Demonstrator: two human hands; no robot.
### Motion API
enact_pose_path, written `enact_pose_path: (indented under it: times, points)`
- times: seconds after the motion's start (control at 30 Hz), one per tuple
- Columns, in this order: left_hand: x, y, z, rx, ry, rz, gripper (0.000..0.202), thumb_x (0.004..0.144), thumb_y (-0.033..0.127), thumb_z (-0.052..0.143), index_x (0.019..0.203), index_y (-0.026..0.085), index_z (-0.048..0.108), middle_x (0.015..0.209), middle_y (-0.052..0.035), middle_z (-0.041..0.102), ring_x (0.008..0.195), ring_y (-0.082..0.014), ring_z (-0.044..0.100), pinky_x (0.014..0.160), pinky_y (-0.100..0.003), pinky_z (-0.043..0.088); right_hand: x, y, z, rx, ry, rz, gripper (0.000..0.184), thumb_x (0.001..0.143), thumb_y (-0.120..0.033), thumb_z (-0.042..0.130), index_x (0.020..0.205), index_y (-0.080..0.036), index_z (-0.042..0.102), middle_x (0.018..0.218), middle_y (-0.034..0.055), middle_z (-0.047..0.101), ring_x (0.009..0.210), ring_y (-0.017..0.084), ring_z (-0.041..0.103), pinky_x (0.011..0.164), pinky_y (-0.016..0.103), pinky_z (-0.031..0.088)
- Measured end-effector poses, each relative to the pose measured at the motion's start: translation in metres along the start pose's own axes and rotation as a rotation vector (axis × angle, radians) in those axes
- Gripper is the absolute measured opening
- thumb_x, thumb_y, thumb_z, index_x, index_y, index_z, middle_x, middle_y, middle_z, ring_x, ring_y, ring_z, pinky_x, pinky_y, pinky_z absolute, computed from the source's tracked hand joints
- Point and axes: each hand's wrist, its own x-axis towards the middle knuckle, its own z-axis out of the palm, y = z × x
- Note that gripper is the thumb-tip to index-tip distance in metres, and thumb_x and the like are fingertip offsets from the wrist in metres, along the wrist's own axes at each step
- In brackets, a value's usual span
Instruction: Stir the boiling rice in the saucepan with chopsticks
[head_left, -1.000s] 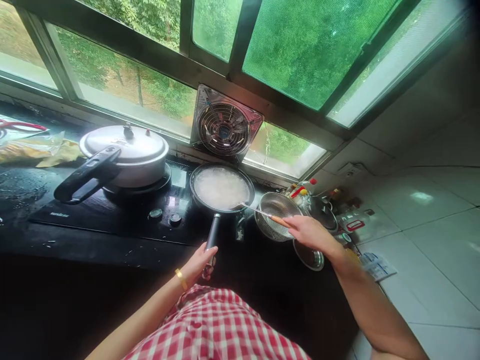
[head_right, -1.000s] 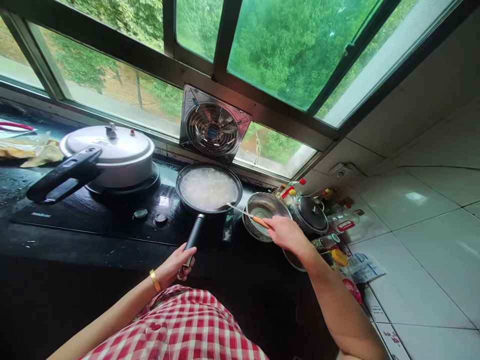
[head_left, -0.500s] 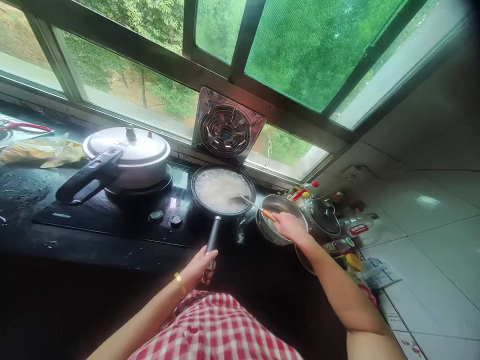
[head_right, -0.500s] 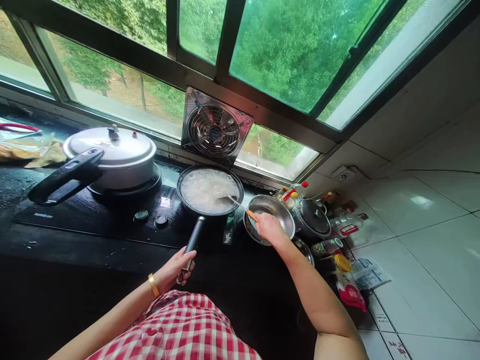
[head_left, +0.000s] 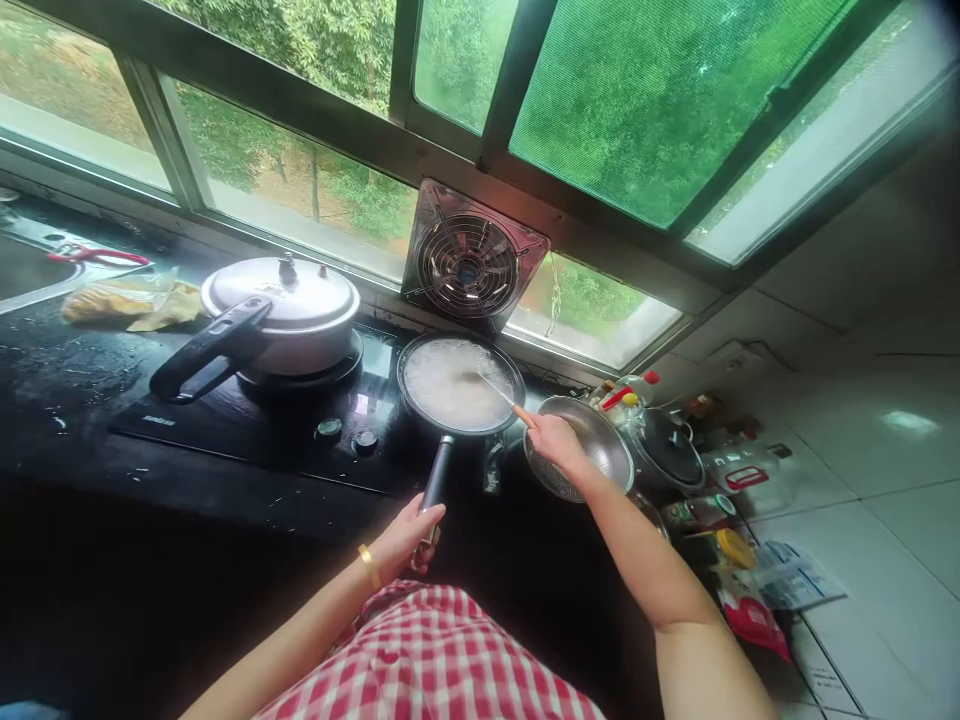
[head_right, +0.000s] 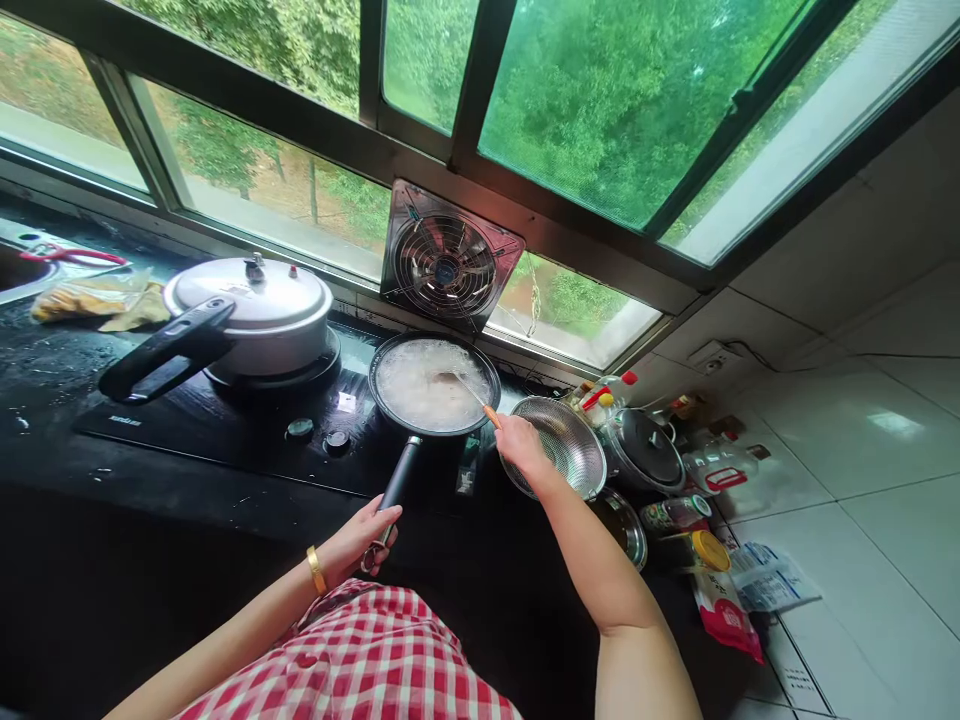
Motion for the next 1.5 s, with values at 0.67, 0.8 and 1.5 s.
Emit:
enact_pose_path:
  times: [0.67,0.8,1.5]
  points:
    - [0.000,-0.001,-0.002,-0.031,-0.026,0.009,0.041,0.075,0.054,0.054,0.093,0.024,0.033,0.056,0.0085,0.043,0.037,-0.0062,0.038,0.034,-0.017,0.035,-0.008,-0.024,-0.031,0.234,-0.064,-0.350,0.028,0.079,-0.018,0.044,0.097,-0.020,0.065,0.069,0.0003,0.059,0.061,0.012,0.048,0.055,0.022,0.026]
    - [0.001,-0.001,-0.003,-0.013,-0.024,-0.004,0.045,0.073,0.056,0.055,0.096,0.024,0.034,0.057,0.0088,0.043,0.037,-0.0060,0.039,0.035,-0.017,0.034,-0.023,-0.017,-0.045,0.179,-0.121,-0.387,0.031,0.081,-0.019,0.047,0.106,-0.021,0.064,0.079,0.0021,0.063,0.068,0.013,0.052,0.059,0.022,0.029]
    - [0.000,-0.001,0.000,0.017,0.011,0.025,0.043,0.074,0.055,0.053,0.095,0.023,0.032,0.057,0.0094,0.042,0.035,-0.0047,0.036,0.033,-0.016,0.032,-0.085,0.048,-0.047,0.225,0.011,-0.189,0.031,0.083,-0.028,0.049,0.110,-0.026,0.064,0.085,0.0017,0.067,0.076,0.017,0.058,0.067,0.023,0.038]
